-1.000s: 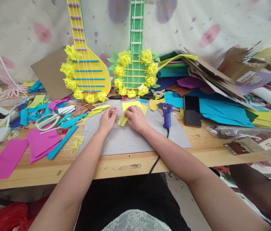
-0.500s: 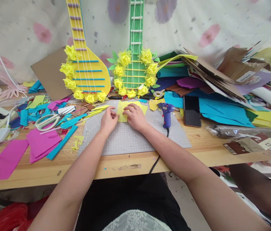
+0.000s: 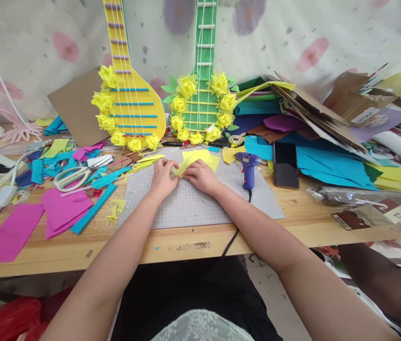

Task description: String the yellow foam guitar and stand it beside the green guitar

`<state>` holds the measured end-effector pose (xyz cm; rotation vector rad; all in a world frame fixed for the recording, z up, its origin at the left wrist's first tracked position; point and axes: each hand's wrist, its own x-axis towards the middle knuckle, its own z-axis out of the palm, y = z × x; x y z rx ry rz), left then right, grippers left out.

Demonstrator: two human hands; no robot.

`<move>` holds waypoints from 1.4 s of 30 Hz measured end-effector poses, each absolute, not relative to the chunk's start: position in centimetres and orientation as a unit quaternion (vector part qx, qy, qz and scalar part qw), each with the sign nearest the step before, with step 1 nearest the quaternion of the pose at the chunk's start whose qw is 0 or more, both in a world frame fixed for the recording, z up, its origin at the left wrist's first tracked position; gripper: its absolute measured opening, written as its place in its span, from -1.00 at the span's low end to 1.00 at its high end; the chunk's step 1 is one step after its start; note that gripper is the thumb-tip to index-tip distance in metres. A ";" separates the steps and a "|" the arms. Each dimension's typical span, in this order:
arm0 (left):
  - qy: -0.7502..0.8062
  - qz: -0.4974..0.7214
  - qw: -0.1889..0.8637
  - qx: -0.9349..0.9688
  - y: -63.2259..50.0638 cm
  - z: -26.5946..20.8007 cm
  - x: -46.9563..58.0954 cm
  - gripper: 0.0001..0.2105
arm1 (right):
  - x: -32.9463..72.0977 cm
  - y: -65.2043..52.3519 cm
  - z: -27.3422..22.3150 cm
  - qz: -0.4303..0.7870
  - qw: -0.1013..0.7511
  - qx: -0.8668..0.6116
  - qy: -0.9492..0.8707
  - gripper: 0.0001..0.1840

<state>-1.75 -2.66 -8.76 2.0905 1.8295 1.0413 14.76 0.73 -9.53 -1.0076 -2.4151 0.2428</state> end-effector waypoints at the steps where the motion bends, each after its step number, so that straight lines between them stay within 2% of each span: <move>1: 0.616 0.346 0.091 0.702 -2.6 -8.8 -1.8 -0.77 | 14.7 0.8 -9.6 0.099 0.255 -0.383 -0.882 -0.83; 6: 0.626 0.334 0.098 0.698 -2.4 -9.2 -1.9 -0.91 | 14.4 1.1 -9.7 0.160 0.267 -0.434 -0.846 -0.84; 13: 0.642 0.331 0.096 0.684 -2.3 -9.3 -1.9 -0.92 | 14.0 0.9 -9.5 0.213 0.301 -0.469 -0.803 -0.81; 30: 0.669 0.297 0.072 0.678 -2.1 -8.9 -1.4 -0.87 | 13.6 0.9 -9.9 0.160 0.281 -0.466 -0.824 -0.85; 42: 0.670 0.291 0.087 0.678 -2.2 -8.8 -1.3 -0.90 | 13.7 1.0 -10.2 0.158 0.296 -0.463 -0.821 -0.83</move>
